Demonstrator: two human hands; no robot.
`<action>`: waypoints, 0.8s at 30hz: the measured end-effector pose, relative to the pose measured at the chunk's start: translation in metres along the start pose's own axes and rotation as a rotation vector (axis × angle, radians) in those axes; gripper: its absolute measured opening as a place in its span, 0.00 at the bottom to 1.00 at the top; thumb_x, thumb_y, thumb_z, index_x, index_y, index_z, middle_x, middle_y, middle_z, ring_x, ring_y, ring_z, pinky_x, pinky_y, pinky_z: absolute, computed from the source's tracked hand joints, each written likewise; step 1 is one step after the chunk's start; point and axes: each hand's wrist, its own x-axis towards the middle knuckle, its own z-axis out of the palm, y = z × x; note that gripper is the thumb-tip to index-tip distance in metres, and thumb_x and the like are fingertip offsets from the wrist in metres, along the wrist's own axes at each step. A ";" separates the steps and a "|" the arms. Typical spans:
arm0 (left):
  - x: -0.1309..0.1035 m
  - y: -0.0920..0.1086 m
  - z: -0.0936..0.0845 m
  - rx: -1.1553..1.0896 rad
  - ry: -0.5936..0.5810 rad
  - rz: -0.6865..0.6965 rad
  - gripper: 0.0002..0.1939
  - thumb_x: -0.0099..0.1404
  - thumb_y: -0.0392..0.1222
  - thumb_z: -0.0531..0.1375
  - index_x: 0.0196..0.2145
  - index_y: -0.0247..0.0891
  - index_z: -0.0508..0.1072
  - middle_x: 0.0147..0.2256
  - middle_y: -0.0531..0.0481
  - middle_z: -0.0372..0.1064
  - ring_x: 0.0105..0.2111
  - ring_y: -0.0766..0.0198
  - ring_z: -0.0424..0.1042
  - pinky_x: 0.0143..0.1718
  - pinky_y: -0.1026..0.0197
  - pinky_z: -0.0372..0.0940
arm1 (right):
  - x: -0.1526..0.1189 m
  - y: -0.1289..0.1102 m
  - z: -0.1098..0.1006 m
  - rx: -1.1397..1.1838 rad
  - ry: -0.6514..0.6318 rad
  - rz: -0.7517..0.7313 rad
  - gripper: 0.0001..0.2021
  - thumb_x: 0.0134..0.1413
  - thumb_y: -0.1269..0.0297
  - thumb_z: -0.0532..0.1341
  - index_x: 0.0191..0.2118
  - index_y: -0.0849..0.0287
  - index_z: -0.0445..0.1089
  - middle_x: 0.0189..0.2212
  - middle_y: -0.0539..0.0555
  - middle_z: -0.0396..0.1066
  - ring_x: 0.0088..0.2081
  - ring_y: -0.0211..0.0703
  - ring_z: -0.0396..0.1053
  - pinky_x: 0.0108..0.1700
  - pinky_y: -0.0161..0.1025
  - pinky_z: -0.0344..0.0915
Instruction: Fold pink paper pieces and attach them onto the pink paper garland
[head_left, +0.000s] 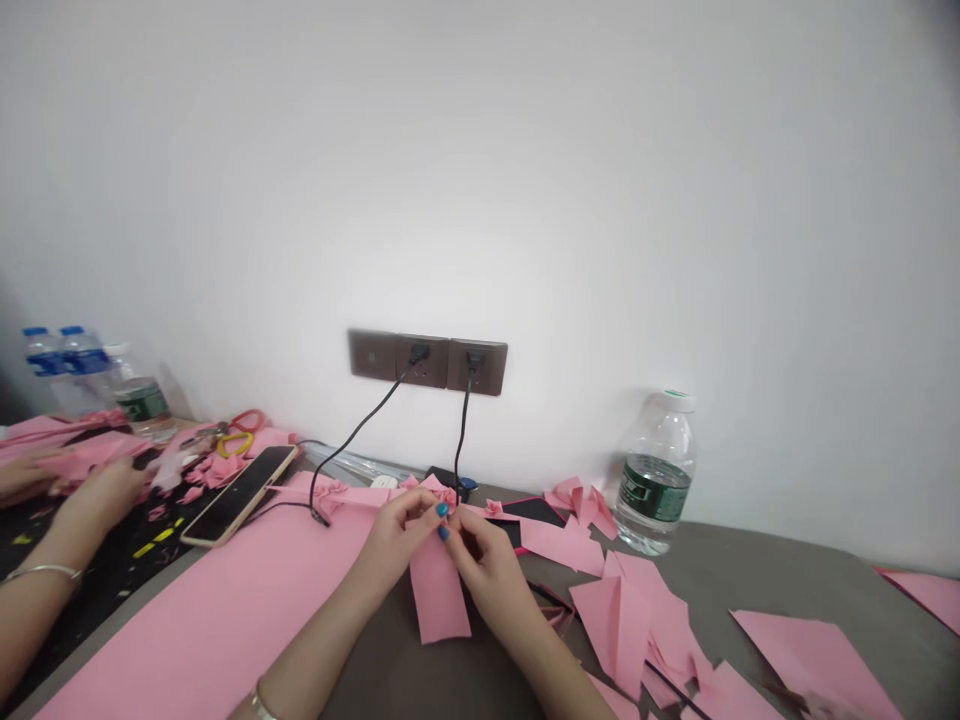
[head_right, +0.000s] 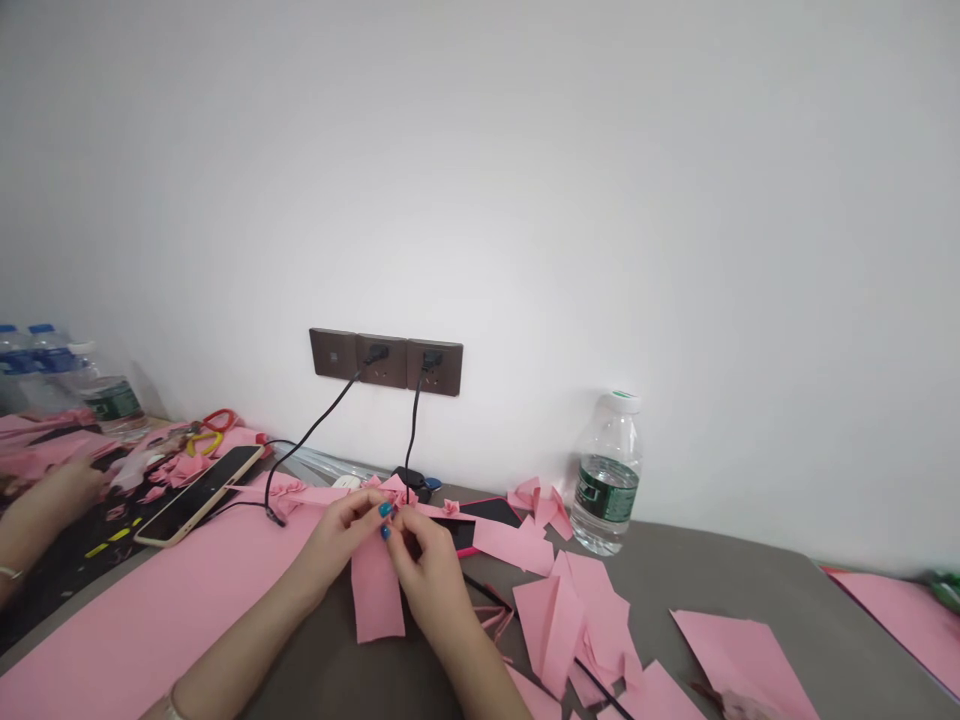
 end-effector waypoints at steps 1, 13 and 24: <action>0.000 -0.001 0.000 -0.020 -0.018 -0.013 0.14 0.57 0.50 0.61 0.23 0.38 0.68 0.25 0.53 0.63 0.29 0.63 0.62 0.33 0.63 0.58 | 0.000 -0.001 0.001 0.016 -0.022 -0.002 0.14 0.59 0.61 0.53 0.24 0.57 0.53 0.21 0.45 0.51 0.25 0.36 0.48 0.27 0.35 0.45; 0.005 -0.005 -0.014 -0.100 0.293 0.028 0.14 0.55 0.49 0.64 0.23 0.37 0.66 0.22 0.57 0.58 0.24 0.68 0.56 0.26 0.66 0.53 | -0.003 -0.001 0.003 0.148 -0.135 0.088 0.13 0.57 0.61 0.57 0.24 0.58 0.58 0.22 0.46 0.52 0.25 0.35 0.49 0.27 0.35 0.46; 0.013 -0.002 -0.033 -0.358 0.620 -0.043 0.22 0.46 0.56 0.69 0.24 0.38 0.64 0.20 0.61 0.56 0.20 0.72 0.54 0.22 0.69 0.53 | -0.004 -0.004 -0.003 0.226 -0.050 0.104 0.17 0.56 0.54 0.58 0.23 0.57 0.57 0.20 0.45 0.53 0.23 0.35 0.50 0.26 0.34 0.48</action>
